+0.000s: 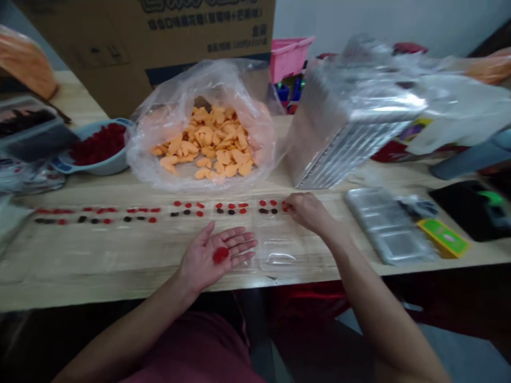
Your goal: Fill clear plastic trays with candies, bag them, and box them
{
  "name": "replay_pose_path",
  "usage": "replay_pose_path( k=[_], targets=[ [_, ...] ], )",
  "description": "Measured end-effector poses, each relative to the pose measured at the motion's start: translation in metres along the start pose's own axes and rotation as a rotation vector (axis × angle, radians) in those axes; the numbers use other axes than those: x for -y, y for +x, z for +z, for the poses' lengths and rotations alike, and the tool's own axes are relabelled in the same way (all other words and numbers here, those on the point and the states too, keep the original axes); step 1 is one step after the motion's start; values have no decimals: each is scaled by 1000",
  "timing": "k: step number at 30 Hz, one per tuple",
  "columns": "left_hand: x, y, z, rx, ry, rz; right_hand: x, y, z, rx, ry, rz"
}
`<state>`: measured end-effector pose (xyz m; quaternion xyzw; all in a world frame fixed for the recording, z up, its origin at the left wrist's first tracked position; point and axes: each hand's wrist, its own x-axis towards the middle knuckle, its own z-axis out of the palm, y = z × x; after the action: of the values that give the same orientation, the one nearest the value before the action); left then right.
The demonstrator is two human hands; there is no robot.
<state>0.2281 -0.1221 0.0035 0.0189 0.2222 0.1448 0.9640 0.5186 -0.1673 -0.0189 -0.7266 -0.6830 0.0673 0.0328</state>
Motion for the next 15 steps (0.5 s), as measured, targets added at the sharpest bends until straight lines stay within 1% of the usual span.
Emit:
replay_pose_path(
  k=[2, 4, 6, 7, 8, 9, 10, 12, 13, 15],
  targets=[
    [-1, 0, 0, 20, -12, 14, 4, -2, 1, -58, -7, -8],
    [-2, 1, -1, 25, -22, 29, 18, -8, -3, -179, 30, -13],
    [-2, 1, -1, 18, -26, 31, 46, -16, -12, -286, 182, -44],
    [-1, 1, -1, 11, -29, 26, 64, -21, -17, -296, 305, -82],
    [-1, 1, 0, 5, -35, 21, 83, -26, -22, -276, 444, -135],
    [0, 1, 1, -2, -45, 16, 103, -31, -27, -229, 570, -201],
    [1, 0, 3, -10, -56, 8, 121, -35, -31, -173, 648, -261],
    [3, -2, 6, -22, -68, -16, 149, -40, -34, -114, 678, -368],
    [4, -2, 6, -25, -65, -32, 157, -41, -34, -95, 655, -408],
    [6, -1, 6, -19, -48, -62, 163, -41, -33, -102, 604, -459]
  ],
)
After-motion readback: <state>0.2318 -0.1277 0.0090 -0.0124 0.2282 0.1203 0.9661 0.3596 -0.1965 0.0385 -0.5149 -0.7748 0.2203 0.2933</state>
